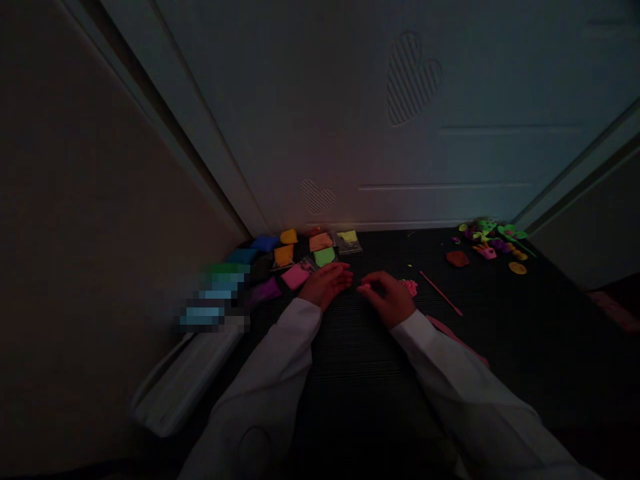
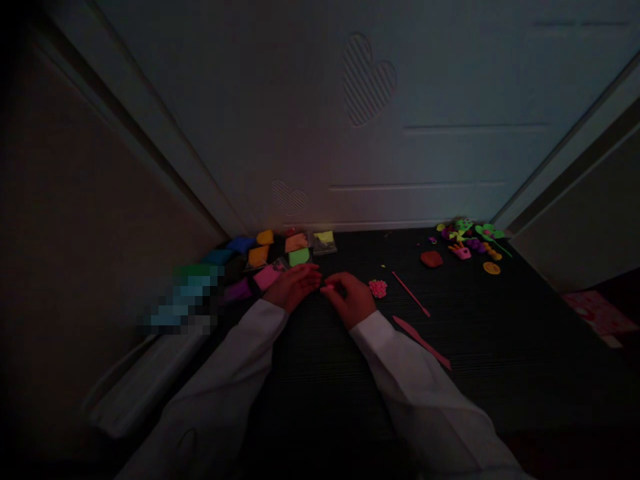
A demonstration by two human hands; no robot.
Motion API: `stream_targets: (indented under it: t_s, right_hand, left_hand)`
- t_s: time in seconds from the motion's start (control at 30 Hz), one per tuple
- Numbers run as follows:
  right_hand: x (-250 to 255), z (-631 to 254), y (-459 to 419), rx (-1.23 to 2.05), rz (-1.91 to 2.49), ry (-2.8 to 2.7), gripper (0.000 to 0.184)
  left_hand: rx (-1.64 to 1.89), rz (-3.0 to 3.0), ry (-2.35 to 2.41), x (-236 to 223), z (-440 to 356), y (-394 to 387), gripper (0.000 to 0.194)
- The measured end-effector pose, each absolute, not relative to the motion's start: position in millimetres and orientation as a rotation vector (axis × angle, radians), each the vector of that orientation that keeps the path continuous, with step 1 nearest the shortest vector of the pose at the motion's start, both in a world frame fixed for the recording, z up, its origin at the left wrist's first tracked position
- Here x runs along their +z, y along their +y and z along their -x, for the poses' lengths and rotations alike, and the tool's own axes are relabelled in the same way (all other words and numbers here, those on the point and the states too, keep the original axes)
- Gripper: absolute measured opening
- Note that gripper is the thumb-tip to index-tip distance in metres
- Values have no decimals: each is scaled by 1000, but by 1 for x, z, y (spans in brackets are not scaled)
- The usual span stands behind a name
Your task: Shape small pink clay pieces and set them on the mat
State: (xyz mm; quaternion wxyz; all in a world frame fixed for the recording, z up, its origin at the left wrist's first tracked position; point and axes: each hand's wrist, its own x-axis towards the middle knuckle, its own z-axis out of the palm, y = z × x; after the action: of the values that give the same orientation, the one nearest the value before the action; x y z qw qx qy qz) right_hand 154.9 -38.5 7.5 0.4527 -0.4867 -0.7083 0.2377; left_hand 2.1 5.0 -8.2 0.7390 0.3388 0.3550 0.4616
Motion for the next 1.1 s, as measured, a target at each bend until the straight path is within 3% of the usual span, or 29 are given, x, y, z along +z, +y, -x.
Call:
stream_targets:
  t_s: [0.27,0.5,0.73,1.1]
  right_hand:
    - [15,-155,-46,577,1299,-1837,27]
    - [9,-153,-42,513,1183,-1826,13]
    - [13,-156,-44,552,1216,-1895,25]
    - [9,-154,-41,466,1161,-1866,12]
  left_hand:
    - [1016,-752,750,-11,-1,6,18]
    - [1017,-745,746,-11,-1,6,19]
    - [1013,-725,759,-10,-1,6,19]
    - [1023,-726,760,-10,-2,6,17]
